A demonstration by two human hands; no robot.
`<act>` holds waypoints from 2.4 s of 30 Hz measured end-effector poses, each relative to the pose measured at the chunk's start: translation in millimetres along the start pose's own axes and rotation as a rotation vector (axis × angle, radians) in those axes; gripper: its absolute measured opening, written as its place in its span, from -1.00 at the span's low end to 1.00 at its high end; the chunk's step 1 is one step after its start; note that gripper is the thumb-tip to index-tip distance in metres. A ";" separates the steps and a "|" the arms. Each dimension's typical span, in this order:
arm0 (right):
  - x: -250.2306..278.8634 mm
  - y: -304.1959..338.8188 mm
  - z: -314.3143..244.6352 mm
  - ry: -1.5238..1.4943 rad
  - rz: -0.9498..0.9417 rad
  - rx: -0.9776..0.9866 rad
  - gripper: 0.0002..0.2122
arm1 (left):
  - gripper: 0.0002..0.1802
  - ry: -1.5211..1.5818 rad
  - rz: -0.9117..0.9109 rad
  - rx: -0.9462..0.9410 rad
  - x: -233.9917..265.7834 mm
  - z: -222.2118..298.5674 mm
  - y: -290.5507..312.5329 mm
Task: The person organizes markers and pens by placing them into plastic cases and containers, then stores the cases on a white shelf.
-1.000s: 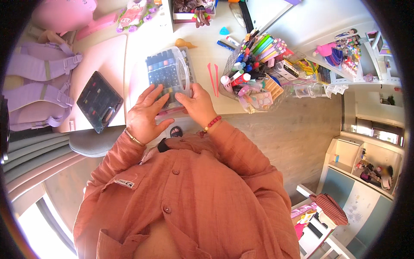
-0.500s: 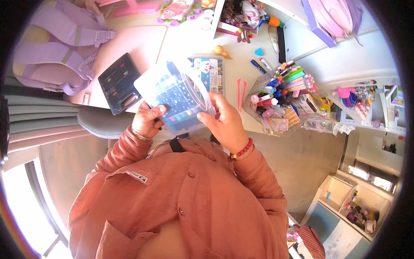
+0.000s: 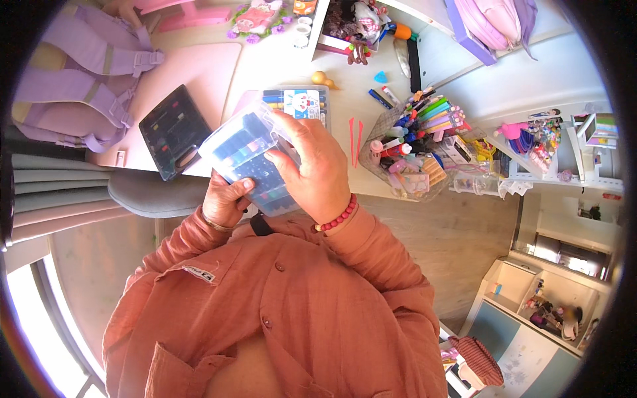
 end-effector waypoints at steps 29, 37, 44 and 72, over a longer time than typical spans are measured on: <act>1.0 34.4 9.8 -0.192 0.111 -0.177 -0.57 | -0.76 0.305 -0.075 -0.043 18.7 9.5 -2.8; -5.2 36.1 9.8 -0.152 0.087 -0.076 -0.51 | -0.75 0.272 -0.028 -0.027 17.6 10.7 -2.1; -8.3 42.8 15.0 -0.108 0.029 -0.065 -0.54 | -0.60 0.252 0.072 -0.005 20.4 3.4 -1.4; -3.4 121.3 138.4 -0.088 -0.242 -1.030 -0.45 | -0.67 0.001 0.263 0.098 84.9 14.3 34.1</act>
Point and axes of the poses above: each hand's wrist, its own y-axis away from the middle knuckle, its own x-axis out of the back of the hand, z = x × y, the point moved 6 cm from there along -y, towards the middle knuckle, and after that the axes turned 12 degrees about x, right-handed, at the moved point
